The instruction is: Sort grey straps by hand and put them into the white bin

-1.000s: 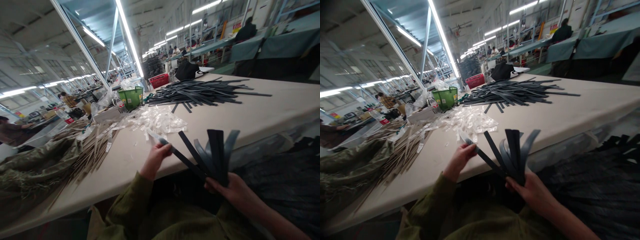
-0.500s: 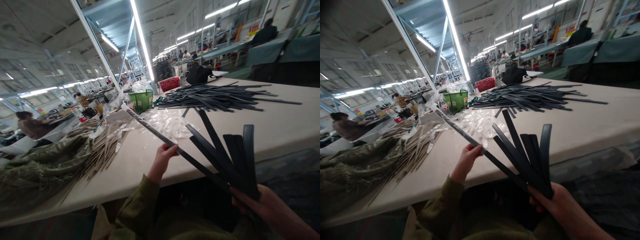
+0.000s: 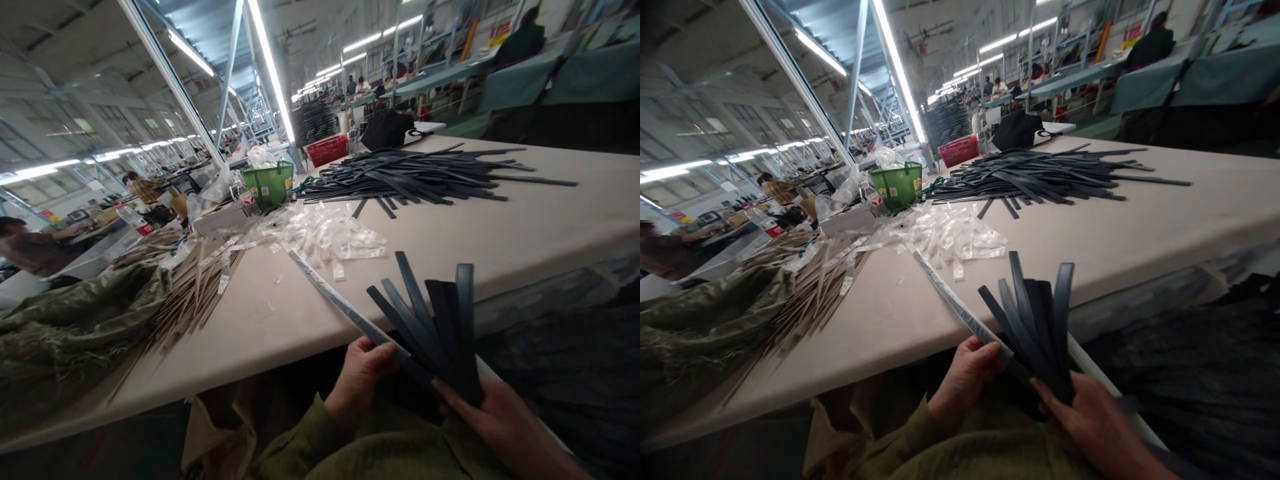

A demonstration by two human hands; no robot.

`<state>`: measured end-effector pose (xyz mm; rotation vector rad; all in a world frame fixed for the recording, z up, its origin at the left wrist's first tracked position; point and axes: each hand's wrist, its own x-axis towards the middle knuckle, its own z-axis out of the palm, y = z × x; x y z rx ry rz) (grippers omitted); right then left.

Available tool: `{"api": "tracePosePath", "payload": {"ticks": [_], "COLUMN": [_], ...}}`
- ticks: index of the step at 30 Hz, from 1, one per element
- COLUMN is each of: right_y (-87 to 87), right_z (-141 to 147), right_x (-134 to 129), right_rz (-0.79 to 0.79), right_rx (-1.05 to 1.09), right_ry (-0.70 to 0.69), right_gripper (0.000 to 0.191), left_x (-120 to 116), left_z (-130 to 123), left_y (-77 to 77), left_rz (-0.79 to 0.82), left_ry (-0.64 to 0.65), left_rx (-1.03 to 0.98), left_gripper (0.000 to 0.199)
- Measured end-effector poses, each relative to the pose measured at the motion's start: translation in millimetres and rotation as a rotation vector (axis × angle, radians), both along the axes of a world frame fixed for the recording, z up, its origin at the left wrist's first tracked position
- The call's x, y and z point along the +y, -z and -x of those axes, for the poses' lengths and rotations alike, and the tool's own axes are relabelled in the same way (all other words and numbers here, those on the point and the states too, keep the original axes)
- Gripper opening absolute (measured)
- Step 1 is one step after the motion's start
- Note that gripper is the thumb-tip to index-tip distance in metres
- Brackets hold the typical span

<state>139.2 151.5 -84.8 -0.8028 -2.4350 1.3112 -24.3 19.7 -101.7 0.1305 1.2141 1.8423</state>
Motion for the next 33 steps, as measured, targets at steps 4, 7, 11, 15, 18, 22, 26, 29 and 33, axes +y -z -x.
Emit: {"api": "tracePosePath", "payload": {"ticks": [4, 7, 11, 15, 18, 22, 26, 29, 33], "right_y": [-4.7, -1.7, -1.4, -2.2, -5.2, -6.5, -3.4, -2.5, -1.6], "right_z": [-5.0, -27.8, -32.1, -14.6, -18.2, -35.5, -39.0, -35.3, -27.8], "right_x": [7.6, 12.2, 3.5, -0.7, 2.0, 2.9, 5.9, 9.9, -0.9], "right_rz": [0.142, 0.178, 0.208, 0.260, 0.334, 0.359, 0.493, 0.582, 0.541], "right_rx": [-0.082, -0.089, -0.068, 0.040, 0.060, 0.032, 0.186, 0.435, 0.435], "right_ry": [-0.162, -0.167, -0.031, 0.001, -0.043, -0.097, 0.060, 0.174, -0.043], "right_gripper": [0.046, 0.044, 0.041, 0.037, 0.035, 0.041, 0.041, 0.028, 0.027], "left_x": [-3.0, -6.3, 0.5, 8.2, 7.5, 4.2, 3.7, 2.3, 2.3], "left_z": [0.9, 12.0, 3.9, -14.9, -9.3, 4.4, 1.3, -1.5, -2.8], "left_y": [-4.2, -7.3, -4.5, -3.6, -6.4, -9.1, -9.8, -11.9, -12.5], "left_rz": [0.007, 0.026, 0.045, 0.047, 0.046, 0.051, 0.040, 0.053, 0.060], "left_ry": [-0.037, -0.107, -0.048, 0.075, 0.021, -0.062, -0.016, 0.007, 0.028], "left_rx": [0.027, 0.072, 0.071, 0.060, 0.048, 0.016, -0.059, -0.138, -0.177], "left_gripper": [0.040, 0.036, 0.034, 0.033, 0.034, 0.035, 0.037, 0.037, 0.037]}}
